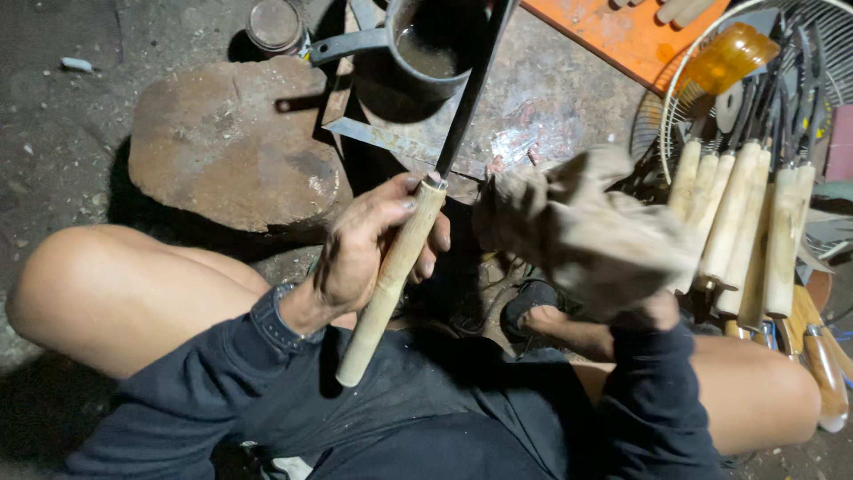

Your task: The person inserts a metal blade into a wooden handle, taps it with a hammer, and uses a file to smooth the joint. They then wipe the handle with a cloth and place the finished tool among others.

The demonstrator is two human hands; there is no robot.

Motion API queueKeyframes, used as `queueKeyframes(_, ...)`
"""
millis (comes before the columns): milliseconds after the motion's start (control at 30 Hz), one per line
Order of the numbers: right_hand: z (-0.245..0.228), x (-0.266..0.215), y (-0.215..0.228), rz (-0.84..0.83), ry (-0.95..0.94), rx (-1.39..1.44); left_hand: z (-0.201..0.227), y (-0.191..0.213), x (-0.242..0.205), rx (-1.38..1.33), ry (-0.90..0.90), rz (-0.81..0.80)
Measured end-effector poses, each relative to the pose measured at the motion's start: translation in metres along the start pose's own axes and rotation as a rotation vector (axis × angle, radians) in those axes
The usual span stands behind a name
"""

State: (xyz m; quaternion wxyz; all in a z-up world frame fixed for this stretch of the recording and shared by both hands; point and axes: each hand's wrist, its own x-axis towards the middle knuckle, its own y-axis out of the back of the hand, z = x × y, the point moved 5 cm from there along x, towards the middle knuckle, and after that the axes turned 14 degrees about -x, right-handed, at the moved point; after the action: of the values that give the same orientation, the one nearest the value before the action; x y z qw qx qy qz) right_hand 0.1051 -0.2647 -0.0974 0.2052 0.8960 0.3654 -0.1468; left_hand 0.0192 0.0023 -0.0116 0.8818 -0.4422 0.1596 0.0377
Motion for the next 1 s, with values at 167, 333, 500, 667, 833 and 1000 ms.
queueKeyframes(167, -0.04, -0.002, -0.021, 0.063, 0.242, 0.127, -0.015, -0.011, -0.009, 0.266, -0.051, 0.032)
queueKeyframes(333, -0.041, 0.004, -0.055, 0.16, 0.331, 0.302, -0.019, -0.016, -0.012, 0.602, -0.173, -0.024)
queueKeyframes(500, -0.031, 0.016, -0.059, 0.204, 0.206, 0.645, -0.013, -0.024, -0.01, 0.806, -0.409, -0.136)
queueKeyframes(667, -0.027, 0.018, -0.059, 0.233, 0.034, 0.8, -0.029, -0.015, 0.0, -0.019, 0.001, -0.058)
queueKeyframes(833, -0.02, 0.013, -0.051, 0.276, 0.03, 0.734, -0.034, -0.012, 0.001, -0.063, 0.084, 0.0)
queueKeyframes(1000, -0.026, 0.01, -0.05, 0.235, 0.151, 0.716, -0.031, -0.013, 0.003, 0.021, 0.059, -0.003)
